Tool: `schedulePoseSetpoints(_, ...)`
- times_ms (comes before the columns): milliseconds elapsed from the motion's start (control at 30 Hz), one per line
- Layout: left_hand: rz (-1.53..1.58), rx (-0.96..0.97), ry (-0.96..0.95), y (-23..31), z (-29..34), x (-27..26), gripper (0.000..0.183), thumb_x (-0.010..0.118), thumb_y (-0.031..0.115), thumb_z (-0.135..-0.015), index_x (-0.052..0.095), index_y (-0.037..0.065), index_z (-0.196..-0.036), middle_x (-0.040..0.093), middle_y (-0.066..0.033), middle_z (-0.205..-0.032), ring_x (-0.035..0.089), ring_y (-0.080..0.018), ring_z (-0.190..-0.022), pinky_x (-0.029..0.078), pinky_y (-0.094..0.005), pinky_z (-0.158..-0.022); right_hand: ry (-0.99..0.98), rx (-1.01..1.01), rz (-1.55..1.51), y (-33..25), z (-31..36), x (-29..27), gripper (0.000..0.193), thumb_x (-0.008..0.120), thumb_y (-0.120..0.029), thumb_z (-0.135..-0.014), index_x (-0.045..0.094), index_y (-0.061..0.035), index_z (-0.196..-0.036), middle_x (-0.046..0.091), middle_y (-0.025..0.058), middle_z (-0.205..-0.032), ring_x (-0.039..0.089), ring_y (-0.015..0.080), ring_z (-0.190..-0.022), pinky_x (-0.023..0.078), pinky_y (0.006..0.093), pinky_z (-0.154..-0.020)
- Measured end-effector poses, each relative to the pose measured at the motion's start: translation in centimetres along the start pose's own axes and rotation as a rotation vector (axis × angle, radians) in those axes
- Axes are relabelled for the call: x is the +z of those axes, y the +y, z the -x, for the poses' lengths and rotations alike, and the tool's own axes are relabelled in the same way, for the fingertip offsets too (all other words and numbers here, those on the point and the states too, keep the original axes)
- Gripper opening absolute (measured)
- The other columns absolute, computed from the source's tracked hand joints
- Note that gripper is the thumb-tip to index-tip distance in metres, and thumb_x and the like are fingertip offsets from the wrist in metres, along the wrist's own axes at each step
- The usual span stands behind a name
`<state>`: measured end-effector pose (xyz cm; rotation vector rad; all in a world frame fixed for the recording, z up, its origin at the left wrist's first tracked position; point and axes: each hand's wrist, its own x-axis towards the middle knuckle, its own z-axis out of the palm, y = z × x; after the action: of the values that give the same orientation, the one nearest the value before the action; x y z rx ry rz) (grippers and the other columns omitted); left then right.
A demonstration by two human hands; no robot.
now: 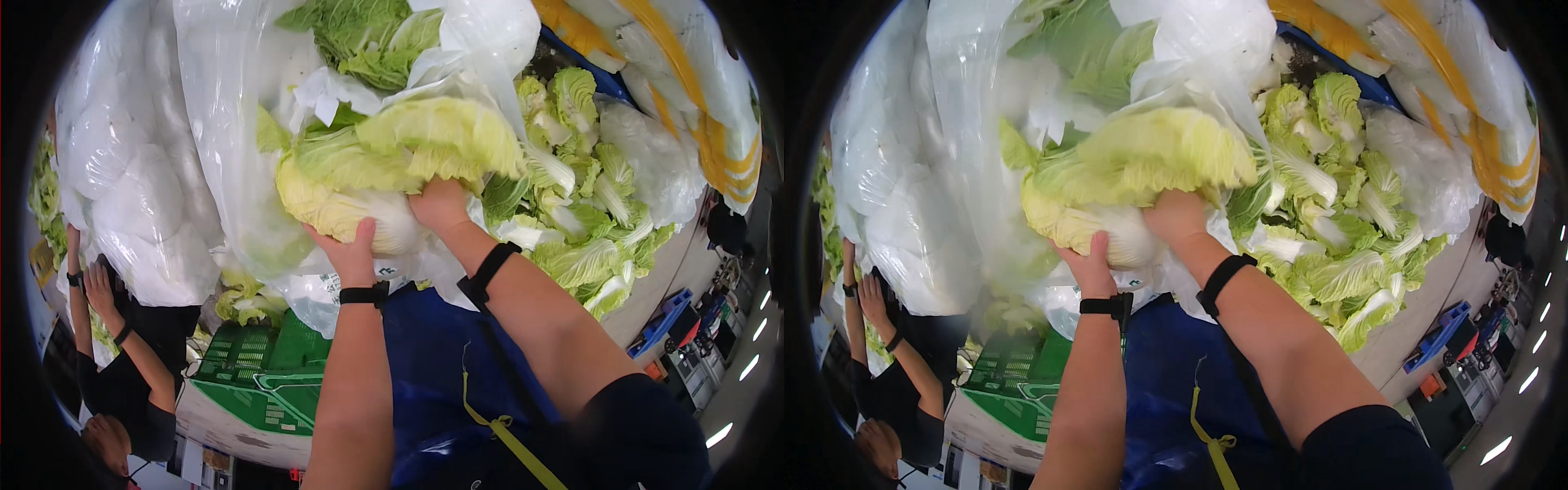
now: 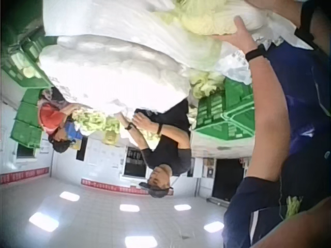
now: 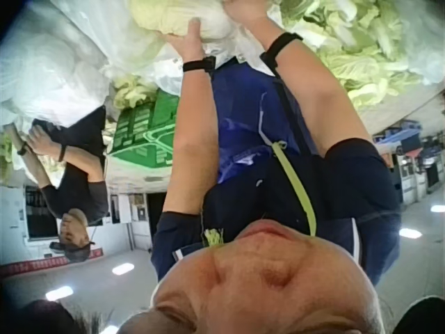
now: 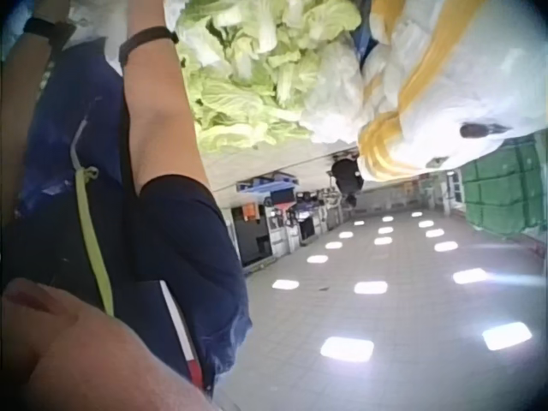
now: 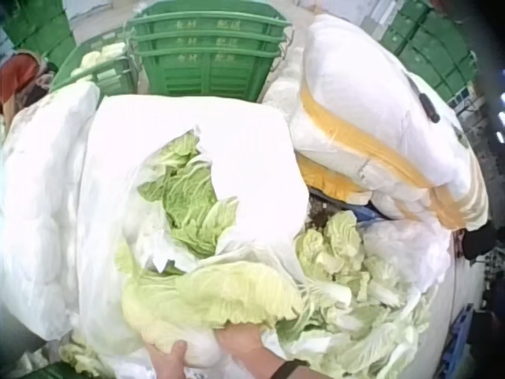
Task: The person removes a cabbage from a plastic bag, peels off the outer leaves by hand, and trims the base with a knife before placing it into a green basket. They then open another plastic bag and repeat the process of peeling and trimming a second cabbage.
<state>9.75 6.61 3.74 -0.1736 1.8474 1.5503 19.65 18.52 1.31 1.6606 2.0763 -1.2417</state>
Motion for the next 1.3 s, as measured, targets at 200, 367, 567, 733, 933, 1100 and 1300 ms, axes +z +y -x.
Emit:
schedulePoseSetpoints(200, 0.036, -0.06, -0.015, -3.3, -1.5, -3.7, 0.088, 0.066, 0.004, -0.076, 0.011, 0.01, -0.145, 0.039, -0.0126, -0.133, 0.045, -0.0281, -0.116, 0.039, -0.0428, -0.1, -0.364, 0.017, 0.371, -0.8, -1.2, -0.6, 0.039, 0.059, -0.028, -0.079, 0.061, -0.006, -0.112, 0.062, 0.0201, -0.109, 0.062, 0.0335, -0.092, 0.048, 0.0429, -0.083)
schedulePoseSetpoints(367, 0.36, -0.412, -0.204, -2.0, -3.6, -8.7, 0.08, 0.063, 0.054, -0.079, 0.031, 0.012, -0.14, 0.042, -0.0097, -0.138, 0.043, -0.0308, -0.124, 0.038, -0.049, -0.103, 0.056, 0.354, -1.125, 3.6, 2.5, 0.7, 0.04, 0.069, -0.02, -0.08, 0.057, -0.0035, -0.115, 0.06, 0.0129, -0.111, 0.062, 0.0238, -0.091, 0.052, 0.0393, -0.078)
schedulePoseSetpoints(567, 0.392, -0.326, -0.274, -3.1, -3.2, -8.5, 0.077, 0.067, 0.043, -0.077, 0.035, 0.008, -0.137, 0.047, -0.0094, -0.133, 0.046, -0.0291, -0.122, 0.039, -0.047, -0.103, 0.007, 0.534, -0.785, 3.8, 5.1, -3.1, 0.05, 0.07, -0.017, -0.081, 0.049, -0.0013, -0.123, 0.06, 0.0115, -0.112, 0.061, 0.0239, -0.095, 0.05, 0.0356, -0.083)
schedulePoseSetpoints(733, 0.432, -0.36, -0.206, -3.2, -3.3, -9.8, 0.078, 0.071, 0.037, -0.074, 0.035, 0.006, -0.136, 0.048, -0.0096, -0.132, 0.047, -0.0292, -0.12, 0.04, -0.0458, -0.102, -0.3, -0.026, -0.18, 11.3, 12.6, -19.0, 0.043, 0.071, -0.011, -0.073, 0.059, -0.0032, -0.113, 0.066, 0.0107, -0.1, 0.063, 0.0216, -0.091, 0.048, 0.0337, -0.083)
schedulePoseSetpoints(933, 0.388, -0.296, -0.244, -4.1, -3.1, -10.5, 0.07, 0.057, 0.046, -0.083, 0.034, 0.009, -0.138, 0.047, -0.0104, -0.134, 0.047, -0.031, -0.121, 0.039, -0.0492, -0.102, 0.185, -0.253, 0.412, 8.8, 12.5, -24.4, 0.061, 0.077, -0.011, -0.064, 0.054, -0.0069, -0.12, 0.053, 0.0148, -0.123, 0.048, 0.0343, -0.115, 0.04, 0.0393, -0.095)
schedulePoseSetpoints(1100, 0.449, -0.364, -0.225, -4.2, -3.8, -10.4, 0.073, 0.059, 0.049, -0.081, 0.035, 0.01, -0.138, 0.047, -0.0103, -0.133, 0.049, -0.031, -0.119, 0.042, -0.0495, -0.099, 0.244, -0.736, 0.425, -3.8, 0.9, -13.0, 0.069, 0.078, -0.038, -0.061, 0.054, -0.008, -0.118, 0.057, 0.0108, -0.114, 0.05, 0.0275, -0.111, 0.037, 0.0396, -0.091)
schedulePoseSetpoints(1300, 0.52, -0.392, -0.153, -3.3, -4.1, -9.1, 0.068, 0.059, 0.048, -0.081, 0.04, 0.01, -0.135, 0.052, -0.0093, -0.129, 0.052, -0.0298, -0.115, 0.045, -0.0483, -0.095, 0.165, -0.231, 0.689, -5.9, -6.0, -5.3, 0.064, 0.078, -0.033, -0.059, 0.057, -0.0084, -0.115, 0.058, 0.0105, -0.107, 0.052, 0.0284, -0.105, 0.037, 0.0371, -0.088)
